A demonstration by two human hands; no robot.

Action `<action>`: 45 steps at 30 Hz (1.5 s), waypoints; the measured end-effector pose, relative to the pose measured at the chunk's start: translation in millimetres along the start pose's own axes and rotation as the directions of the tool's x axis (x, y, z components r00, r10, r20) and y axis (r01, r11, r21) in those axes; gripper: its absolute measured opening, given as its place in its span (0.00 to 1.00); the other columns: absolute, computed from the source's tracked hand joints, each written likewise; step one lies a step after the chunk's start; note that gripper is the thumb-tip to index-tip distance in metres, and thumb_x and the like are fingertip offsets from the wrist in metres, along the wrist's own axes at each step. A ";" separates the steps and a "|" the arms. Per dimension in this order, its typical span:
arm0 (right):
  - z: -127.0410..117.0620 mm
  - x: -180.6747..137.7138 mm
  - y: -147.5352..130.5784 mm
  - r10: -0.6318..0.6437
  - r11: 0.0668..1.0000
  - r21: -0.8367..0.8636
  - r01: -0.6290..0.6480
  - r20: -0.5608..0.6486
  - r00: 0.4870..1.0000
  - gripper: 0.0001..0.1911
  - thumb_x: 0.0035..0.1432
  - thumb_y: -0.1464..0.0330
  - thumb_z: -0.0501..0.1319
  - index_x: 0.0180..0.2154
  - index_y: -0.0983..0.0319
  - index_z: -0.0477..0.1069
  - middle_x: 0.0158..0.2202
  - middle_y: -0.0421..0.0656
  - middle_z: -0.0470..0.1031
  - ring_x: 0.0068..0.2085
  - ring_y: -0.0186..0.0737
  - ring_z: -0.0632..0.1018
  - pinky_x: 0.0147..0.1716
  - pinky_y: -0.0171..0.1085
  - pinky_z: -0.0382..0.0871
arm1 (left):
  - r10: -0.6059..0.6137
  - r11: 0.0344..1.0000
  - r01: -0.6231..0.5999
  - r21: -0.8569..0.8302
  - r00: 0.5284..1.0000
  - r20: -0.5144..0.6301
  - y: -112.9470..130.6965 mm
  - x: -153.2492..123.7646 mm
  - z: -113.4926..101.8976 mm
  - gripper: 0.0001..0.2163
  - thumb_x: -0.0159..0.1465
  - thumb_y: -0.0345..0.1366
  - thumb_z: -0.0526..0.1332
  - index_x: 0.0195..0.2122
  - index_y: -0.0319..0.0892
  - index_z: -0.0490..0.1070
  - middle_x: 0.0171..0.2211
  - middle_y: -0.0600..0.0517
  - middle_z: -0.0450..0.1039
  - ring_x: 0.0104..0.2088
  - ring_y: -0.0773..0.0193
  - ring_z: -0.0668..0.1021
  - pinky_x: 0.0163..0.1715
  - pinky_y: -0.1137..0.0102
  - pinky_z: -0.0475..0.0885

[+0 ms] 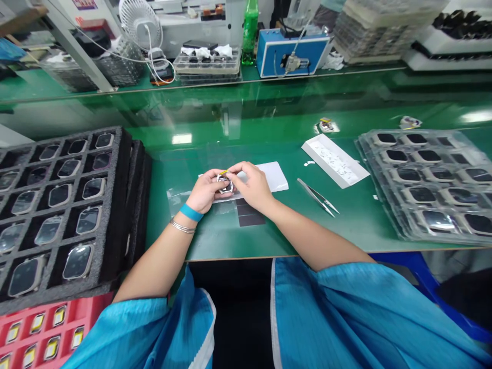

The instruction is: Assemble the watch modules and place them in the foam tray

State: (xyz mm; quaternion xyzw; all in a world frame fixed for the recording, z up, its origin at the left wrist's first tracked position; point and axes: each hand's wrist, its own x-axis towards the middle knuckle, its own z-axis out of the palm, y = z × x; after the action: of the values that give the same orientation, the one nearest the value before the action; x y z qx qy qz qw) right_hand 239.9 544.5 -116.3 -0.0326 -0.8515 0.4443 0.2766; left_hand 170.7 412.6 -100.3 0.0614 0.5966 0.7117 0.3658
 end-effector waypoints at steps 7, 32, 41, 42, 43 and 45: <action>2.0 -1.6 -3.9 -0.155 0.961 -0.203 0.186 0.158 0.975 0.10 0.62 0.70 0.59 0.35 0.51 0.78 0.42 0.36 0.80 0.45 0.43 0.73 0.63 0.57 0.47 | -0.111 0.967 0.110 -0.231 0.994 0.009 6.2 4.3 -6.4 0.15 0.54 0.23 0.56 0.42 0.37 0.74 0.31 0.51 0.76 0.29 0.69 0.78 0.37 0.71 0.78; 15.8 -0.7 20.5 0.233 0.812 0.485 -0.325 0.242 0.942 0.28 0.45 0.60 0.71 0.48 0.60 0.71 0.44 0.47 0.80 0.46 0.45 0.81 0.48 0.47 0.77 | 0.170 0.982 -0.161 -0.100 0.981 0.090 -7.5 10.4 -10.7 0.21 0.47 0.33 0.74 0.43 0.38 0.76 0.37 0.46 0.80 0.35 0.61 0.81 0.37 0.69 0.77; 14.3 -0.3 28.9 0.199 0.936 0.277 -0.217 0.089 0.976 0.27 0.52 0.53 0.66 0.50 0.60 0.70 0.49 0.52 0.77 0.52 0.49 0.78 0.52 0.54 0.73 | 0.517 0.855 -0.518 0.020 0.856 0.021 32.8 -98.1 -37.4 0.23 0.61 0.39 0.65 0.58 0.46 0.69 0.54 0.45 0.73 0.55 0.53 0.75 0.52 0.59 0.73; 14.3 -0.9 28.3 0.208 0.936 0.273 -0.222 0.081 0.975 0.26 0.52 0.53 0.65 0.49 0.60 0.71 0.47 0.51 0.78 0.50 0.49 0.78 0.51 0.54 0.73 | 0.581 0.800 -0.574 0.176 0.814 0.009 40.0 -118.0 -44.0 0.23 0.60 0.39 0.66 0.58 0.46 0.70 0.54 0.45 0.73 0.54 0.53 0.75 0.51 0.60 0.74; 14.2 -1.4 27.5 0.213 0.936 0.269 -0.225 0.073 0.974 0.26 0.52 0.53 0.65 0.48 0.60 0.71 0.46 0.51 0.78 0.49 0.48 0.79 0.51 0.54 0.73 | 0.658 0.709 -0.611 0.352 0.753 -0.017 47.8 -135.2 -51.9 0.24 0.59 0.39 0.67 0.57 0.47 0.70 0.53 0.46 0.73 0.53 0.53 0.75 0.50 0.61 0.75; 13.5 -1.7 25.7 0.218 0.939 0.259 -0.225 0.057 0.974 0.25 0.52 0.53 0.65 0.47 0.61 0.72 0.44 0.51 0.79 0.48 0.48 0.79 0.50 0.54 0.73 | 0.805 0.453 -0.552 0.700 0.591 -0.054 65.1 -157.9 -72.2 0.26 0.56 0.39 0.69 0.57 0.47 0.70 0.52 0.47 0.73 0.52 0.54 0.75 0.49 0.62 0.74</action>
State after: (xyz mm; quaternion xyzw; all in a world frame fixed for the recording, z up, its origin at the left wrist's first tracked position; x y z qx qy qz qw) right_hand 229.7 549.4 -143.1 -0.0852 -0.7794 0.5824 0.2149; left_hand 218.2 259.4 -7.3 0.2768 0.7731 0.5574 -0.1224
